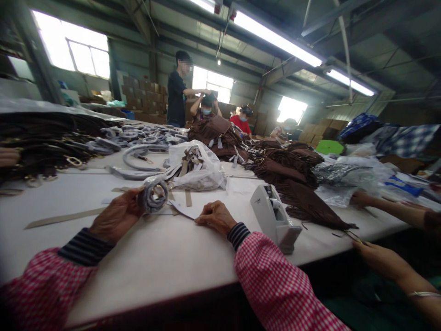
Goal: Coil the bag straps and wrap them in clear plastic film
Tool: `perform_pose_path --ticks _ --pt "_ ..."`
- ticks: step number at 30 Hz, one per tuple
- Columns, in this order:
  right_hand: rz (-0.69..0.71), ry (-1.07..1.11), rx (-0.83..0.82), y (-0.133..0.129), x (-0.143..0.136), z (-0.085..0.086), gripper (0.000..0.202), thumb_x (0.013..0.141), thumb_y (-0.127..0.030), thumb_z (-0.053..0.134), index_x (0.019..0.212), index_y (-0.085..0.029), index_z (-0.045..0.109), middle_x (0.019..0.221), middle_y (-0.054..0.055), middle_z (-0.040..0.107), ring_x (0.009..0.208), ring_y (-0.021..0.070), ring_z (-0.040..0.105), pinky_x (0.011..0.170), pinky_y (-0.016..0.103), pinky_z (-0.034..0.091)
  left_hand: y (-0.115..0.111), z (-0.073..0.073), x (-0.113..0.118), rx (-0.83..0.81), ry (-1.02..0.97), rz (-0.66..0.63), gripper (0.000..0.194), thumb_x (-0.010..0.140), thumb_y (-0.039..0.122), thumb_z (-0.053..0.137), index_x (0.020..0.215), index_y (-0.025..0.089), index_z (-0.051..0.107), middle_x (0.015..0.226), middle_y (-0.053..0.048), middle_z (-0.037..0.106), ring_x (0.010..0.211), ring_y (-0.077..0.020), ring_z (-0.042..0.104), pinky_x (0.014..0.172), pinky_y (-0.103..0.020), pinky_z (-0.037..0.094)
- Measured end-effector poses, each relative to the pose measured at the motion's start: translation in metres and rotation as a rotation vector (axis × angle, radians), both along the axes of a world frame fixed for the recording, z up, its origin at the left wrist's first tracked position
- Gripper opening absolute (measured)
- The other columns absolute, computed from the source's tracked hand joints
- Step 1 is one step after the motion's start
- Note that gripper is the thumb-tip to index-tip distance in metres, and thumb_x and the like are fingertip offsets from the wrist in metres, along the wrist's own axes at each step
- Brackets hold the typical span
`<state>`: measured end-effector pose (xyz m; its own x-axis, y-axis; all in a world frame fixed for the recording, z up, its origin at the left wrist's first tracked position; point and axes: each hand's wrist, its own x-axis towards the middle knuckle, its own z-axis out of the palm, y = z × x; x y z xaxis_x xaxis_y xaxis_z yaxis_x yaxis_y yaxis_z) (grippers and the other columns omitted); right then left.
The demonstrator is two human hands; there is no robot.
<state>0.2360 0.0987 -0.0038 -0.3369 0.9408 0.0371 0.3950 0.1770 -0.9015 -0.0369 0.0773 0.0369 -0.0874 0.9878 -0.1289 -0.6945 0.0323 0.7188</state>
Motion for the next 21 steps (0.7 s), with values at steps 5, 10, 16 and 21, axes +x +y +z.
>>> perform_pose_path --ticks 5,10,16,21 --pt "-0.008 -0.049 0.013 0.0 -0.001 0.002 0.027 0.07 -0.038 0.082 0.065 -0.014 0.072 0.062 -0.001 0.064 0.061 0.0124 0.053 0.058 0.025 0.04 -0.002 0.003 0.001 0.002 -0.037 -0.022 0.025 0.096 0.002 0.052 0.098 0.007 0.076 0.077 -0.009 0.08 0.06 -0.0174 0.074 0.055 -0.024 0.063" --pt "-0.032 -0.172 0.036 0.003 -0.002 0.003 0.021 0.075 -0.032 0.076 0.064 -0.015 0.069 0.058 -0.002 0.06 0.058 0.0121 0.051 0.057 0.025 0.038 -0.001 0.001 0.0 0.046 -0.042 -0.025 0.029 0.098 0.0 0.047 0.096 0.007 0.075 0.079 -0.008 0.08 0.062 -0.015 0.075 0.06 -0.022 0.065" --pt "-0.073 -0.427 0.197 -0.009 -0.007 0.006 0.015 0.085 -0.027 0.07 0.076 -0.016 0.071 0.075 0.002 0.069 0.074 0.0166 0.06 0.067 0.027 0.042 0.0 0.001 0.0 0.058 -0.022 -0.021 0.029 0.099 0.001 0.047 0.096 0.006 0.075 0.077 -0.007 0.08 0.06 -0.0149 0.074 0.057 -0.021 0.064" --pt "-0.058 -0.697 0.348 -0.021 -0.016 0.014 0.022 0.1 -0.022 0.051 0.096 -0.015 0.071 0.102 0.011 0.073 0.093 0.021 0.064 0.083 0.031 0.041 0.0 -0.001 -0.001 0.04 -0.009 -0.037 0.029 0.1 0.002 0.047 0.098 0.006 0.075 0.077 -0.007 0.079 0.06 -0.0151 0.073 0.058 -0.023 0.064"
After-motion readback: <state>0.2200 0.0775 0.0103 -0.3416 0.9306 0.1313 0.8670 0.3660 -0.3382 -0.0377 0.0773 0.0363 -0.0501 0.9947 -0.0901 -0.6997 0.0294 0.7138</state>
